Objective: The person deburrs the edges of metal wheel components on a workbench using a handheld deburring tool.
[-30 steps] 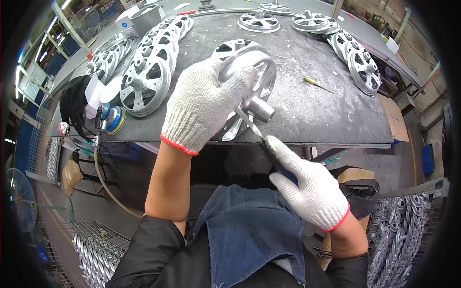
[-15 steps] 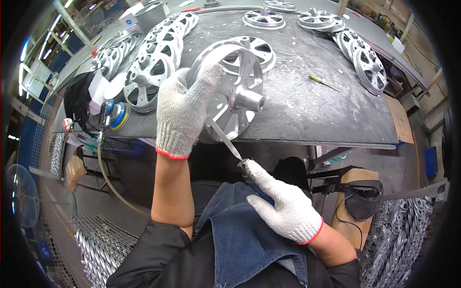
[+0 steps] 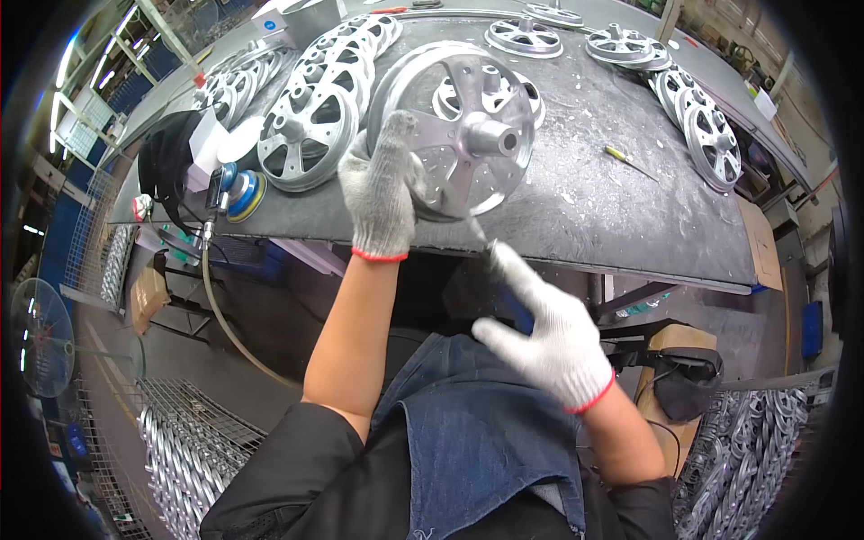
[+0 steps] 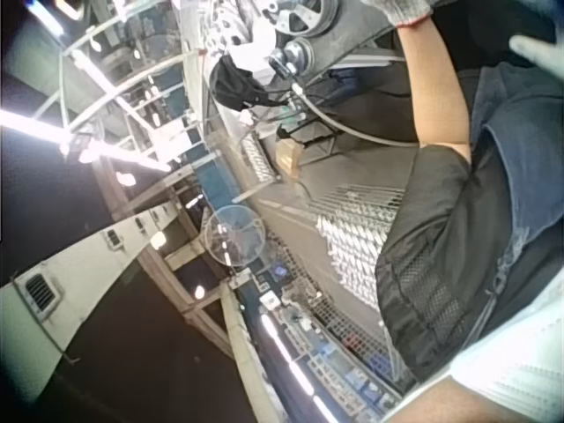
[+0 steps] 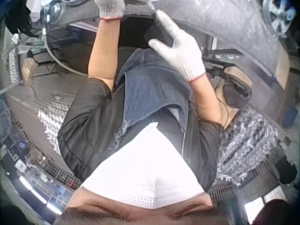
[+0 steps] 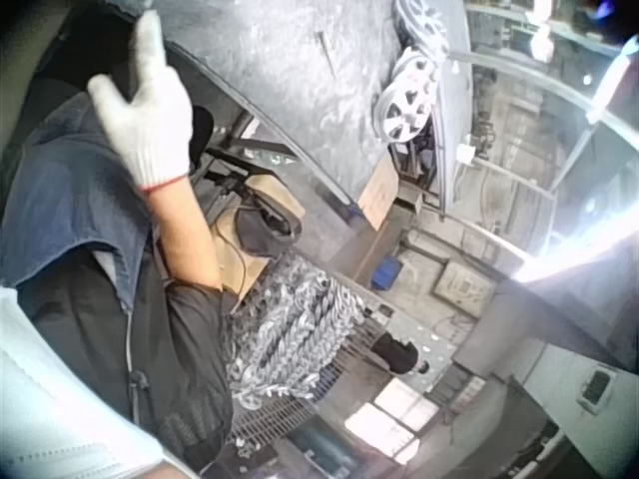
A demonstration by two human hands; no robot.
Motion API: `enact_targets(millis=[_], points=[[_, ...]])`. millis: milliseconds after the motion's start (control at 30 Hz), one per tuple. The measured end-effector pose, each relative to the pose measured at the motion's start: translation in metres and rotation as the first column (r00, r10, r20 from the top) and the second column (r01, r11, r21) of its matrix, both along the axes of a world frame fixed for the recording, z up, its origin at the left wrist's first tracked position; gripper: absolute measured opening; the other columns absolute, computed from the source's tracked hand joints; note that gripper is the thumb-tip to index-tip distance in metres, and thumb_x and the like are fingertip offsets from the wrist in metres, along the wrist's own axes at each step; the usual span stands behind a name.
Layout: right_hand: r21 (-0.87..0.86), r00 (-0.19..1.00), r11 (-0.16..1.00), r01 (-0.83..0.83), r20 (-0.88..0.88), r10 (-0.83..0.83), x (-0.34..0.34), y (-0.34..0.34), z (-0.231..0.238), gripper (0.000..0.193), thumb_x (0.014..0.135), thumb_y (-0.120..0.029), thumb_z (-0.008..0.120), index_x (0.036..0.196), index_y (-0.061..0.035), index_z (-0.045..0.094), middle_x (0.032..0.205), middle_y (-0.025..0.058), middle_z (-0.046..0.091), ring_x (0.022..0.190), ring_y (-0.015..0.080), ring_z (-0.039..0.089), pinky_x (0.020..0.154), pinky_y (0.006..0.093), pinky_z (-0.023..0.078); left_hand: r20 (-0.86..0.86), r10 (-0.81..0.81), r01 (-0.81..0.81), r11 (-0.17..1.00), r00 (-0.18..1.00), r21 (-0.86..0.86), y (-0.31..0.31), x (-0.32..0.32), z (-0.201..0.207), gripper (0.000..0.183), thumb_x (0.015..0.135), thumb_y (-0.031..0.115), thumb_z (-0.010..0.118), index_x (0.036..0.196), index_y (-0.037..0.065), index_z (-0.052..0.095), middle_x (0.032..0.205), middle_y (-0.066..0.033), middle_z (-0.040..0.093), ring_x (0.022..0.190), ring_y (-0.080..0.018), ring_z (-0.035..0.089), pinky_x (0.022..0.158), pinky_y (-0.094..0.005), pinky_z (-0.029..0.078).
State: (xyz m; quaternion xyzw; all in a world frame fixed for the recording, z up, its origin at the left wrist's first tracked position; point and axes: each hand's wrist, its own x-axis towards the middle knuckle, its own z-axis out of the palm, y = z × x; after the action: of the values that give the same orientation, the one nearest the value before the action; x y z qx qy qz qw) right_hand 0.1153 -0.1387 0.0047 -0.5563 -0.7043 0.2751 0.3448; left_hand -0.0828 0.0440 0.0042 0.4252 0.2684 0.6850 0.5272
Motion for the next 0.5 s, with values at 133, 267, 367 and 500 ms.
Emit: enact_targets(millis=[133,267,367,500], points=[[0.012,0.981,0.999,0.033,0.193,-0.035,0.018,0.016,-0.003,0.08,0.097,-0.041,0.082,0.169,-0.0322,0.051,0.102,0.0202,0.076,0.095,0.0421,0.077,0.087,0.0514,0.062,-0.172,-0.124,0.138,0.988,0.977,0.072,-0.008,-0.011,-0.016,0.026,0.103,0.023,0.086,0.103,-0.002,0.077,0.08,-0.0057,0.075,0.055,-0.0112,0.064,0.053,-0.0272,0.05],[0.032,0.934,0.999,0.018,0.355,-0.028,0.018,0.007,-0.001,0.075,0.098,-0.042,0.081,0.168,-0.0407,0.052,0.086,0.0161,0.066,0.076,0.0393,0.075,0.072,0.051,0.062,-0.642,0.248,-0.069,0.954,0.726,0.291,-0.001,-0.028,0.042,0.055,0.1,0.048,0.079,0.117,-0.004,0.073,0.091,-0.006,0.073,0.081,-0.0093,0.066,0.072,-0.0252,0.05],[0.055,0.896,0.998,0.019,0.442,-0.041,0.012,0.002,-0.002,0.07,0.102,-0.04,0.078,0.167,-0.0415,0.052,0.084,0.0147,0.064,0.071,0.0371,0.074,0.066,0.0496,0.062,-0.785,0.098,0.031,0.989,0.611,0.147,0.012,-0.022,0.07,0.047,0.1,0.035,0.082,0.127,-0.004,0.077,0.095,-0.0019,0.075,0.08,-0.0095,0.064,0.074,-0.0288,0.053],[0.051,0.897,0.998,0.028,0.44,-0.048,0.01,-0.017,-0.015,0.064,0.107,-0.036,0.074,0.167,-0.0424,0.053,0.084,0.0137,0.064,0.066,0.0358,0.073,0.061,0.0495,0.06,-0.715,0.067,0.027,0.992,0.696,0.119,0.01,-0.014,0.068,0.044,0.099,0.03,0.084,0.124,-0.005,0.077,0.109,-0.0082,0.08,0.095,-0.0112,0.07,0.084,-0.029,0.057]])
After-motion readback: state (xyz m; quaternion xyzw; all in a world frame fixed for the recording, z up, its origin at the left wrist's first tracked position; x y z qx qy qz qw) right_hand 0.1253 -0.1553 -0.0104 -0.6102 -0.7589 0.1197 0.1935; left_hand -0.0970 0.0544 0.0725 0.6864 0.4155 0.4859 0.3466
